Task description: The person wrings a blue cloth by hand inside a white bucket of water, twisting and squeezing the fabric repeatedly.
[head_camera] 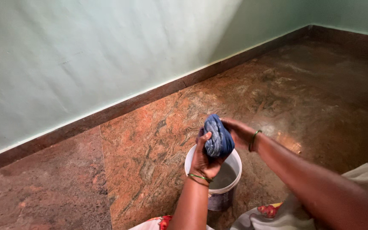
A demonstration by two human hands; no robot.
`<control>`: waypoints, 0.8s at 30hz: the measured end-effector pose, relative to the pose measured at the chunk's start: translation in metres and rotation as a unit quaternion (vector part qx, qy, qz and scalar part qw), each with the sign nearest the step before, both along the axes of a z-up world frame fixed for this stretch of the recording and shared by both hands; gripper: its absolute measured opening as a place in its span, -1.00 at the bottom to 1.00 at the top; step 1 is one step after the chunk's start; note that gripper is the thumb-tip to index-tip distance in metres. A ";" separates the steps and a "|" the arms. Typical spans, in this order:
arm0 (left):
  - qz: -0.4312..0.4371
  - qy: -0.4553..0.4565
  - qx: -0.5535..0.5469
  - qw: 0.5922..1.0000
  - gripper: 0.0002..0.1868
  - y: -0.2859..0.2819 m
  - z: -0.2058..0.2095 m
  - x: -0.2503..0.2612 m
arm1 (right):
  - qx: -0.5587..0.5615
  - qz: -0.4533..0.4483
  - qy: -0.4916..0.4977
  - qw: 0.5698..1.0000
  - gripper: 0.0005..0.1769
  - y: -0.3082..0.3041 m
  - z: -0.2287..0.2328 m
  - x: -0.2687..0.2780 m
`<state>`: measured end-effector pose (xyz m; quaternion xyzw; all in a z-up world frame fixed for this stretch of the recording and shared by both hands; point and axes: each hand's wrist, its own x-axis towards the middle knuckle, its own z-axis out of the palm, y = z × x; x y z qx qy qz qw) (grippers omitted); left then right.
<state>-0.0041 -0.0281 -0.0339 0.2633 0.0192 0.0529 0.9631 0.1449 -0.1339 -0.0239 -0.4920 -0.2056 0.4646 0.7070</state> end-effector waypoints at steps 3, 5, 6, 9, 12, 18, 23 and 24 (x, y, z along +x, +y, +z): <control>0.016 0.009 -0.055 0.998 -0.23 -0.003 0.000 0.003 | 0.072 0.040 0.097 0.992 -0.02 0.001 -0.004 -0.023; -0.008 0.013 -0.061 0.998 -0.21 -0.009 -0.002 0.001 | 0.159 0.081 0.111 0.978 -0.07 0.002 -0.001 -0.026; -0.028 0.020 -0.054 0.998 -0.20 -0.013 -0.005 -0.002 | 0.214 0.117 0.101 0.965 -0.19 0.001 0.001 -0.024; -0.079 0.028 -0.037 0.996 -0.17 -0.022 -0.010 0.001 | 0.142 0.087 0.008 0.986 -0.45 -0.005 0.007 -0.002; -0.117 0.080 0.049 0.989 -0.13 -0.008 -0.009 0.010 | 0.002 0.015 -0.047 0.999 -0.61 0.002 0.007 0.017; -0.060 0.117 0.471 0.872 -0.30 -0.008 -0.028 0.044 | -0.196 -0.007 -0.286 0.938 -0.72 0.012 -0.023 0.046; 0.068 0.261 0.690 0.672 -0.07 -0.027 -0.036 0.039 | -0.245 -0.133 -0.496 0.822 -0.85 0.037 -0.087 0.047; 0.072 0.281 0.689 0.665 -0.12 -0.030 -0.036 0.038 | -0.263 -0.167 -0.511 0.801 -0.86 0.039 -0.091 0.041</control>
